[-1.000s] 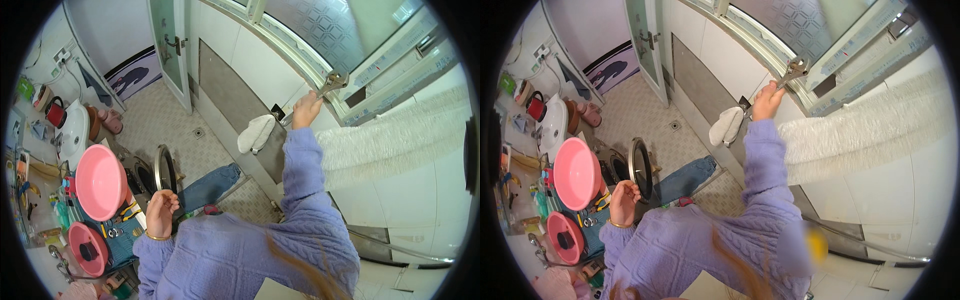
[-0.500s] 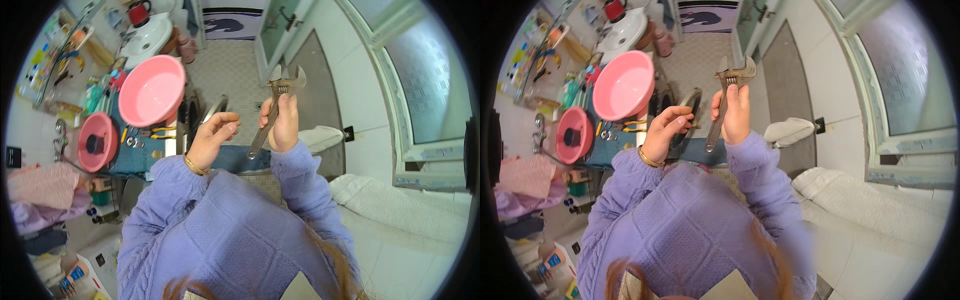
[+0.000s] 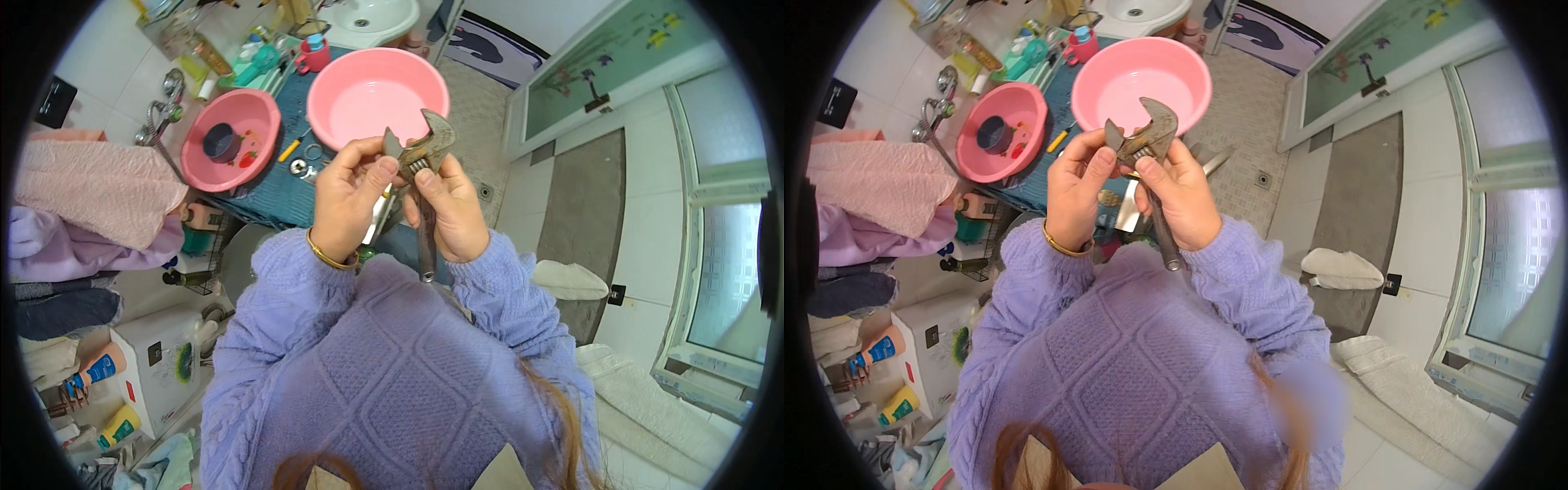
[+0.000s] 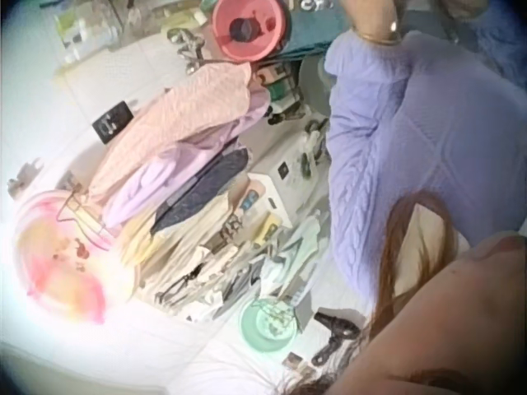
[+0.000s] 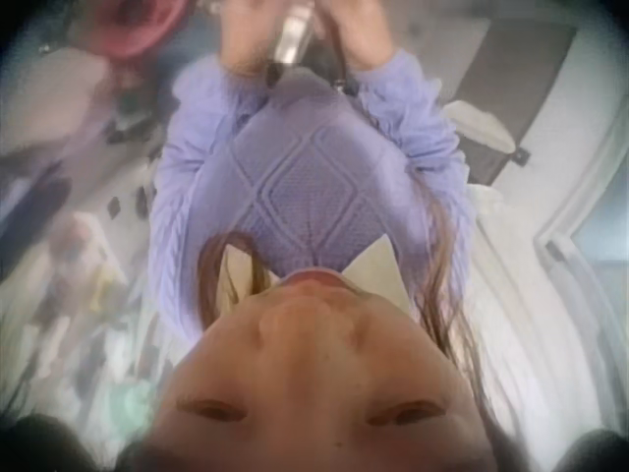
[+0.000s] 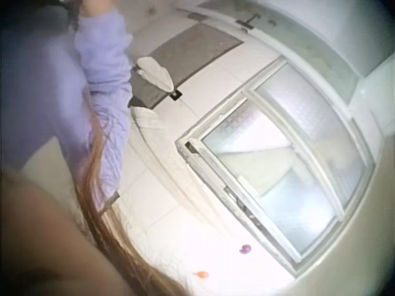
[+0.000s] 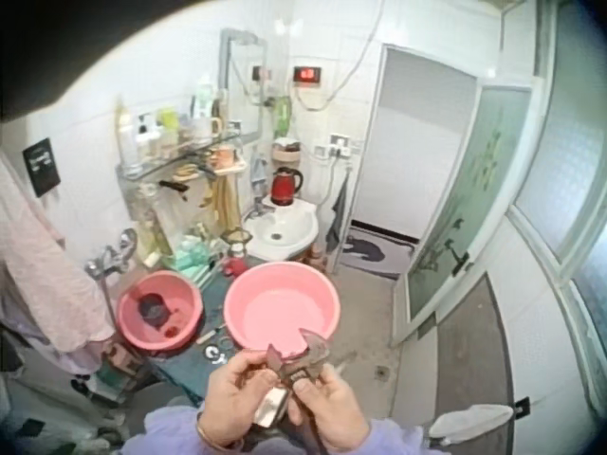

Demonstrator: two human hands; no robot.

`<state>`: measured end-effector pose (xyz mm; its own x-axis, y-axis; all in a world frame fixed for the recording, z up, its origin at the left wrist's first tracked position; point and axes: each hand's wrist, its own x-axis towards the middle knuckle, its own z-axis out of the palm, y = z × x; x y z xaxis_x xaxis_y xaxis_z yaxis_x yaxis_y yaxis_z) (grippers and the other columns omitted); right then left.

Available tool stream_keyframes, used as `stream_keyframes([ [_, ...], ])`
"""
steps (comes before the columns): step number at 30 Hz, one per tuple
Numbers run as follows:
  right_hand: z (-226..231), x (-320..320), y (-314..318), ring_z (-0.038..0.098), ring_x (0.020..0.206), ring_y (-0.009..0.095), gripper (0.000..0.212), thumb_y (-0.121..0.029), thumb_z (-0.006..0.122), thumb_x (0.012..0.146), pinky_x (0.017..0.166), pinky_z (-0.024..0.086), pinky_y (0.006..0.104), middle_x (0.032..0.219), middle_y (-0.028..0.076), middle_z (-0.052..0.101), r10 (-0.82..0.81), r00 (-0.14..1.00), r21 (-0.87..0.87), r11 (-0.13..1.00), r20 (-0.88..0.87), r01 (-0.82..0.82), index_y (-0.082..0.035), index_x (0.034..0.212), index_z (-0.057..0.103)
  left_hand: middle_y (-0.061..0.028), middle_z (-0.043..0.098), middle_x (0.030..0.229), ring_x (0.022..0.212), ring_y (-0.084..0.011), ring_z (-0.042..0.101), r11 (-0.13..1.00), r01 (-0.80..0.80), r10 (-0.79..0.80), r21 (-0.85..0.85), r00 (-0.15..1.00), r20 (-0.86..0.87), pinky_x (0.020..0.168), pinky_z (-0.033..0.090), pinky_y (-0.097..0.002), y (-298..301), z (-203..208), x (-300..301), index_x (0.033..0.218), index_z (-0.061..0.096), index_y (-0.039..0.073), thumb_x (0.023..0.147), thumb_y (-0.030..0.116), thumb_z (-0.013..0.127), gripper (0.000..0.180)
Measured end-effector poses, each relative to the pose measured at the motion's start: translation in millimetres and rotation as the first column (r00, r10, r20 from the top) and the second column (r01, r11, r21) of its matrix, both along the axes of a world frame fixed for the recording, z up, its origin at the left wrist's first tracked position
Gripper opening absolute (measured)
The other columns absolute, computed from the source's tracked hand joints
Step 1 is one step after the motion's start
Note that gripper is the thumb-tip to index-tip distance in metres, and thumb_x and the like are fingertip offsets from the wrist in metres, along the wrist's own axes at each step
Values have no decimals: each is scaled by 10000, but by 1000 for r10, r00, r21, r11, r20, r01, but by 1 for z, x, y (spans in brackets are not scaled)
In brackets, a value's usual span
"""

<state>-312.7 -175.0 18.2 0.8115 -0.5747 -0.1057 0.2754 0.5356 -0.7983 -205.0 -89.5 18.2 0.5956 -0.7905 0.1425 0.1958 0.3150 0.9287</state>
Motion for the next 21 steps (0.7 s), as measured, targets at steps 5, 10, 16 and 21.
stream_keyframes([
  [5, -2, 86, 29, 509, 558, 72, 264, -145, 578, 862, 481, 403, 190, 801, 19, 562, 107, 992, -68, 992, -60, -111, -20, 1084, 503, -44, 541, 904, 799, -78, 530, 984, -175, 179, -43, 972, 154, 716, 436, -209, 39, -7, 83, 993, 550, -45, 859, 36, 551, 156],
  [10, -3, 161, 63, 480, 553, 58, 253, -139, 585, 857, 488, 399, 194, 756, -2, 532, 98, 990, -96, 990, -99, -108, -12, 1061, 505, -40, 528, 907, 795, -79, 521, 977, -212, 212, -17, 975, 64, 715, 424, -204, 73, -4, 152, 970, 549, -50, 842, 12, 558, 142],
  [16, -5, 219, 99, 463, 539, 57, 250, -159, 579, 867, 480, 386, 198, 750, 1, 526, 106, 983, -191, 972, -147, -134, -7, 1045, 493, -35, 532, 846, 748, -71, 514, 953, -295, 302, -71, 914, 270, 671, 420, -204, 113, -18, 209, 909, 558, -26, 814, 13, 591, 108],
  [21, -6, 248, 117, 473, 528, 76, 219, -110, 539, 863, 469, 386, 209, 789, 31, 545, 216, 971, -138, 963, -104, -230, -3, 1048, 490, -30, 529, 799, 698, -69, 502, 911, -398, 412, -111, 890, 193, 634, 412, -211, 134, -16, 227, 870, 565, -11, 795, 12, 604, 88],
])
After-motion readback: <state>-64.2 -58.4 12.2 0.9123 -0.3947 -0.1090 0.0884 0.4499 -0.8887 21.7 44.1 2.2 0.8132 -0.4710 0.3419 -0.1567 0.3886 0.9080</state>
